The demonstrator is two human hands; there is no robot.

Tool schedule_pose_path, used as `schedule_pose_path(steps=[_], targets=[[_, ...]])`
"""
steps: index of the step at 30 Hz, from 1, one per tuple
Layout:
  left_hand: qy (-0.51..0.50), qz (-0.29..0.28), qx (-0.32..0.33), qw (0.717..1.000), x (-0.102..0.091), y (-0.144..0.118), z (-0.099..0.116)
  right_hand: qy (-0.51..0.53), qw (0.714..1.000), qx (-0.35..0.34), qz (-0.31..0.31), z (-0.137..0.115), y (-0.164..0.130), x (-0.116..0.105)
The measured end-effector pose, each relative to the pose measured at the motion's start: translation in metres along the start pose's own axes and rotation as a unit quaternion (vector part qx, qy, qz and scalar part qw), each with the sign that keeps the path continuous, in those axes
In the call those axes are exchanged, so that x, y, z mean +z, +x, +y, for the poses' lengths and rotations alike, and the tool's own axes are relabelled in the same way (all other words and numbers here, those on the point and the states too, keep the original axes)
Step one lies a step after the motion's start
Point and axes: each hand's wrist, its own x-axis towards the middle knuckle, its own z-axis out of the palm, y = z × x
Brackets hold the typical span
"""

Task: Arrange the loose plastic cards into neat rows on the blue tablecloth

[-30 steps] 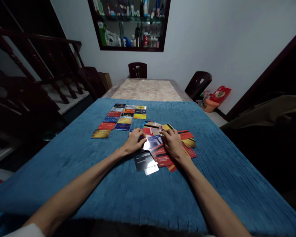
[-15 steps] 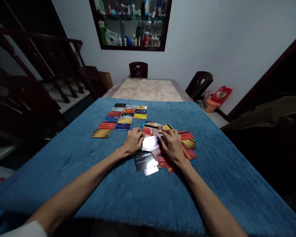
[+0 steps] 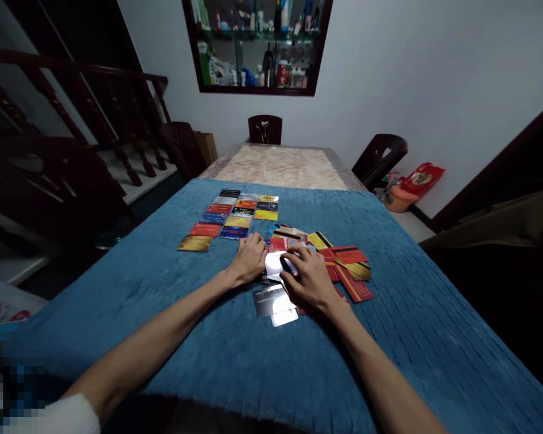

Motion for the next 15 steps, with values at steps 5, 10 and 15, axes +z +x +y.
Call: schedule_pose_path(steps=[5, 10, 15], targets=[[-0.011, -0.021, -0.012, 1.000, -0.0041, 0.0016, -0.0030, 0.028, 1.000, -0.007, 0.001, -0.0027, 0.0005, 0.0015], [-0.018, -0.021, -0.029, 0.999, -0.0060, 0.0037, -0.0065, 0.055, 0.998, -0.018, 0.016, -0.0013, -0.0003, 0.0028], [-0.035, -0.023, -0.040, 0.998, -0.0089, 0.0055, -0.0087, 0.071, 0.996, -0.033, 0.043, 0.0002, -0.0001, 0.0025]])
